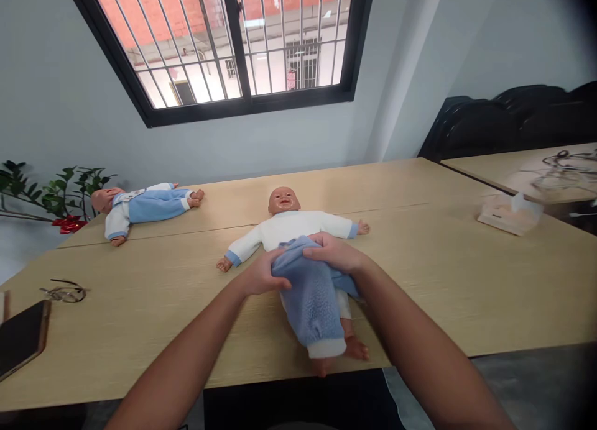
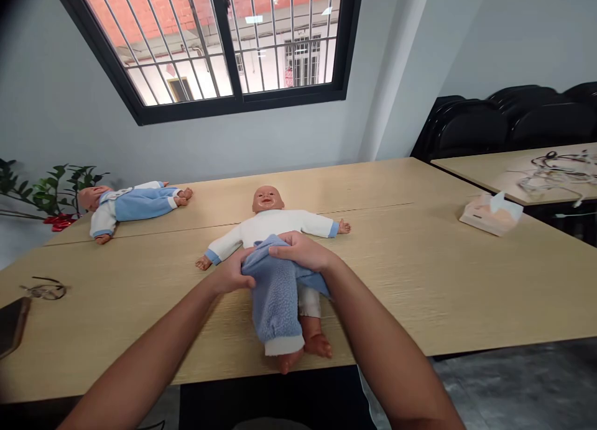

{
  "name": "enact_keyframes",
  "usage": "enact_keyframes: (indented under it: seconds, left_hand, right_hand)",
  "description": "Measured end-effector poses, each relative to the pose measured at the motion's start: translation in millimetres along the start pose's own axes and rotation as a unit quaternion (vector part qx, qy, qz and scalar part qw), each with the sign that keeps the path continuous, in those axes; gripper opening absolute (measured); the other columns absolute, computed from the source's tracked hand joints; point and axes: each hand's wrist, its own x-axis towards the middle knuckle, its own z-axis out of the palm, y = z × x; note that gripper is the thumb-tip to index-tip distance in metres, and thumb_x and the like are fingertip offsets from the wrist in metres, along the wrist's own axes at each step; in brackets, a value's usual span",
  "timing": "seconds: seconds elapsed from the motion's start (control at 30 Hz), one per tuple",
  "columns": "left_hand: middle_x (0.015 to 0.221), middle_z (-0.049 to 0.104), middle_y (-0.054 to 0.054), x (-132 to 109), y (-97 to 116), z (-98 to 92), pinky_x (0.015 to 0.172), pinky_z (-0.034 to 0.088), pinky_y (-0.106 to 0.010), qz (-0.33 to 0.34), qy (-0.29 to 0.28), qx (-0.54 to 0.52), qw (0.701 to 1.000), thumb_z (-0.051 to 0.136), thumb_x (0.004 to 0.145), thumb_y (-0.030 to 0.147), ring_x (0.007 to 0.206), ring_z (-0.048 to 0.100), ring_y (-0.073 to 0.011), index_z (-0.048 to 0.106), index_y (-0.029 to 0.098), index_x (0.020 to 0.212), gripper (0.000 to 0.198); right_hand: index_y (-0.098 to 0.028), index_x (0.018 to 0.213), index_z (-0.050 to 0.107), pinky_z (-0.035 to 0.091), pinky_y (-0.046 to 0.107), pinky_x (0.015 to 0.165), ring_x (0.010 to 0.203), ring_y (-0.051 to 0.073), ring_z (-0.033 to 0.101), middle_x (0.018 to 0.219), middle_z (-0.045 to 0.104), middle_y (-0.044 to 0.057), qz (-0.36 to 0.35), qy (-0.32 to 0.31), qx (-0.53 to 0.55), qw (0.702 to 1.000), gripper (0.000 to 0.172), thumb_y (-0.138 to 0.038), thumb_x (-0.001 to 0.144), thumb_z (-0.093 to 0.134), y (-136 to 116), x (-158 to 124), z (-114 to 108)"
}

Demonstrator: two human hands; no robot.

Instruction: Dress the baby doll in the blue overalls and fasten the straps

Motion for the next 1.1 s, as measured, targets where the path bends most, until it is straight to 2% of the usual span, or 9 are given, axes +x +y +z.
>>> enact_keyframes:
  seconds: [0.07,0.13,0.33,0.53,0.63,0.8,0.93,1.0,1.1]
  left_hand:
    - [0.087,0.072,-0.004,-1.0,4.8,-2.9,0.078,0.049,-0.031,-0.037,-0.031,0.050,0.998,0.082,0.070,0.067,0.082,0.063,-0.0225,0.075,0.015,0.097,0.059]
    - [0.077,0.070,-0.003,-0.8,3.0,-3.6,0.075,0.048,-0.030,-0.046,0.002,0.035,0.998,0.072,0.081,0.067,0.076,0.062,-0.0202,0.075,0.014,0.086,0.053]
    - [0.087,0.075,-0.009,3.5,-11.9,4.7,0.080,0.052,-0.034,-0.052,0.154,-0.195,0.967,0.056,0.085,0.080,0.080,0.067,-0.0218,0.072,0.012,0.109,0.074]
    - [0.114,0.074,-0.010,-3.5,12.0,1.5,0.088,0.050,-0.035,-0.009,-0.004,0.059,0.998,0.084,0.067,0.066,0.101,0.065,-0.0301,0.071,0.017,0.121,0.074]
    - [0.103,0.076,-0.006,-4.9,15.5,-3.1,0.083,0.050,-0.034,-0.022,-0.027,0.124,0.992,0.078,0.079,0.059,0.092,0.066,-0.0266,0.075,0.017,0.110,0.051]
    - [0.099,0.076,-0.007,-0.9,-2.6,-5.2,0.079,0.051,-0.031,-0.021,0.081,-0.024,0.996,0.065,0.089,0.063,0.085,0.066,-0.0220,0.075,0.015,0.106,0.051]
    - [0.102,0.076,-0.011,3.4,-9.7,6.0,0.085,0.053,-0.033,-0.002,0.166,-0.201,0.965,0.069,0.084,0.067,0.088,0.068,-0.0225,0.072,0.013,0.114,0.062]
    - [0.102,0.076,-0.012,2.3,-7.4,10.7,0.086,0.053,-0.034,-0.006,0.160,-0.231,0.960,0.071,0.082,0.068,0.089,0.069,-0.0234,0.072,0.012,0.115,0.064]
    - [0.098,0.076,-0.012,-3.1,-1.8,10.8,0.078,0.054,-0.033,-0.043,0.074,-0.203,0.975,0.069,0.081,0.072,0.083,0.068,-0.0228,0.073,0.014,0.113,0.066]
  right_hand:
    - [-0.013,0.099,0.070,0.047,0.026,0.068,0.073,0.015,0.061,0.087,0.071,0.003,0.021,-0.023,0.026,0.999,0.054,-0.062,0.075,0.079,1.2,-1.1,-0.1]
    - [-0.014,0.101,0.069,0.046,0.026,0.067,0.074,0.015,0.060,0.087,0.070,0.002,0.040,-0.060,-0.010,0.997,0.054,-0.059,0.072,0.082,0.0,-0.7,1.6]
    - [-0.017,0.105,0.072,0.050,0.029,0.074,0.085,0.020,0.063,0.098,0.073,0.003,0.041,-0.066,-0.219,0.973,0.043,-0.047,0.075,0.082,-8.9,5.0,10.0]
    - [-0.015,0.094,0.076,0.051,0.030,0.076,0.080,0.019,0.064,0.090,0.074,0.003,-0.007,0.030,-0.049,0.998,0.038,-0.050,0.079,0.078,-0.9,5.2,6.4]
    - [-0.015,0.092,0.075,0.050,0.027,0.071,0.074,0.016,0.062,0.084,0.073,0.002,-0.010,0.025,0.052,0.998,0.038,-0.047,0.074,0.083,3.8,5.1,9.8]
    - [-0.018,0.117,0.070,0.051,0.026,0.079,0.089,0.016,0.064,0.104,0.072,0.003,0.004,-0.051,0.086,0.995,0.052,-0.042,0.073,0.085,4.7,6.3,15.2]
    - [-0.020,0.122,0.067,0.050,0.026,0.087,0.096,0.016,0.063,0.114,0.071,0.002,-0.005,-0.023,0.027,0.999,0.053,-0.032,0.073,0.085,2.6,7.4,11.2]
    - [-0.018,0.115,0.069,0.050,0.025,0.081,0.089,0.015,0.063,0.105,0.071,0.002,0.003,-0.008,0.016,1.000,0.047,-0.033,0.074,0.085,2.2,7.2,8.3]
    - [-0.014,0.104,0.071,0.051,0.025,0.075,0.080,0.014,0.064,0.094,0.072,0.002,0.011,0.005,0.050,0.999,0.045,-0.039,0.071,0.088,3.1,6.3,6.8]
